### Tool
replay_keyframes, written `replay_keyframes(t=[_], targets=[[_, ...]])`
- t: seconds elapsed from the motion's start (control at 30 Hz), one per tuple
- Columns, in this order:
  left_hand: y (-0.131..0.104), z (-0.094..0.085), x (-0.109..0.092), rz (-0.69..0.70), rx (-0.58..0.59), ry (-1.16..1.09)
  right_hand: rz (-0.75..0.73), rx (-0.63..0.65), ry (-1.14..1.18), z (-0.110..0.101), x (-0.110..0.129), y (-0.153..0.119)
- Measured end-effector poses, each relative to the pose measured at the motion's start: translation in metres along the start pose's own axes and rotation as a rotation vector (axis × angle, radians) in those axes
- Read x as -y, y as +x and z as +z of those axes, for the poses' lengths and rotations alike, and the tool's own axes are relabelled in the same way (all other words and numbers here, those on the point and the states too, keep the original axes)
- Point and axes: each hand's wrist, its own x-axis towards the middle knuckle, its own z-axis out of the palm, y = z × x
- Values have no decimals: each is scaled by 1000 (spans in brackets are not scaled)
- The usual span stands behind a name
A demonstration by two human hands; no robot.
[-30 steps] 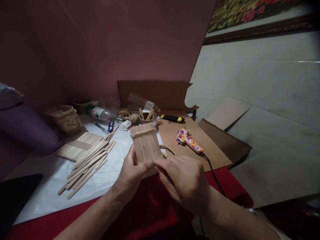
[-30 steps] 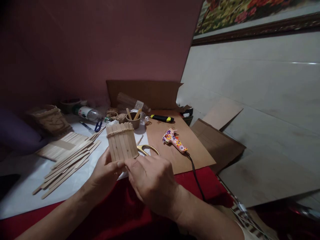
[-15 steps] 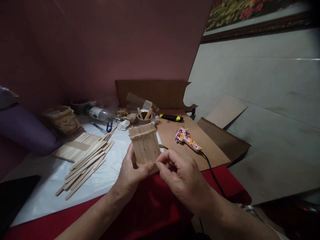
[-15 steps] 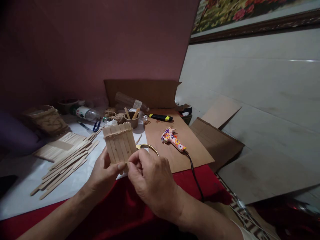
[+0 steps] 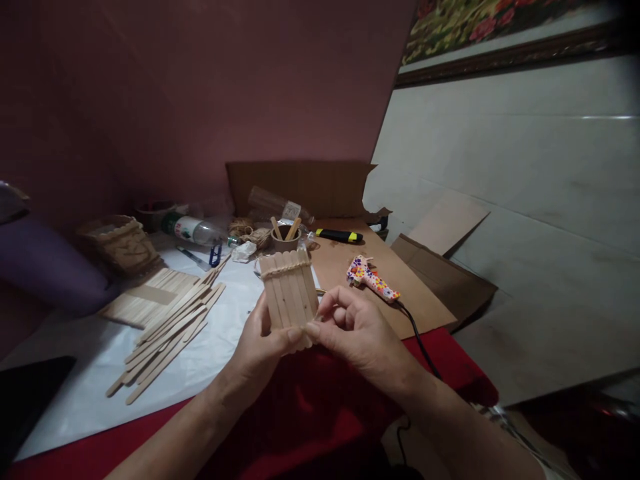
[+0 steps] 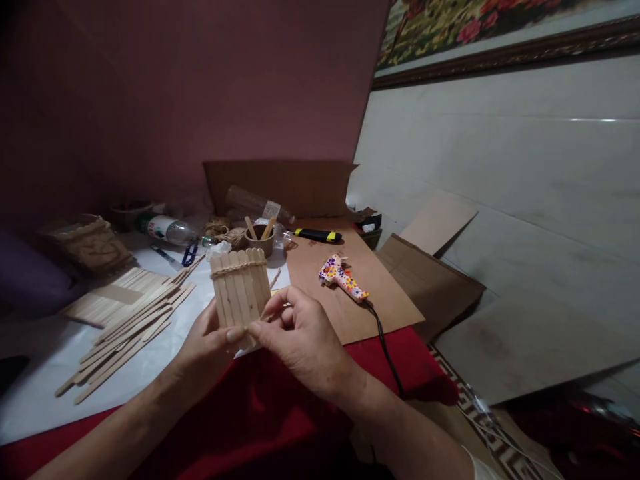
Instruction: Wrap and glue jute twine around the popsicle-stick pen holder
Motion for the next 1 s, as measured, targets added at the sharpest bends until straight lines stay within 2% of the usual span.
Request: replay_keyframes(t=[0.17, 0.37, 0.53, 0.73, 1.0], targets=[[1, 0, 1, 13, -59, 55, 15, 15, -82, 2, -4, -2], [-1, 10, -10, -59, -22, -47, -45, 62, -57, 1, 0, 1], [-2, 15, -16, -71, -49, -56, -41, 52, -58, 3, 0, -2], [-1, 11, -12, -68, -54, -41, -71, 18, -175, 4, 0, -2], [-1, 7, -6, -67, 8, -52, -13, 61, -74, 1, -3, 0]])
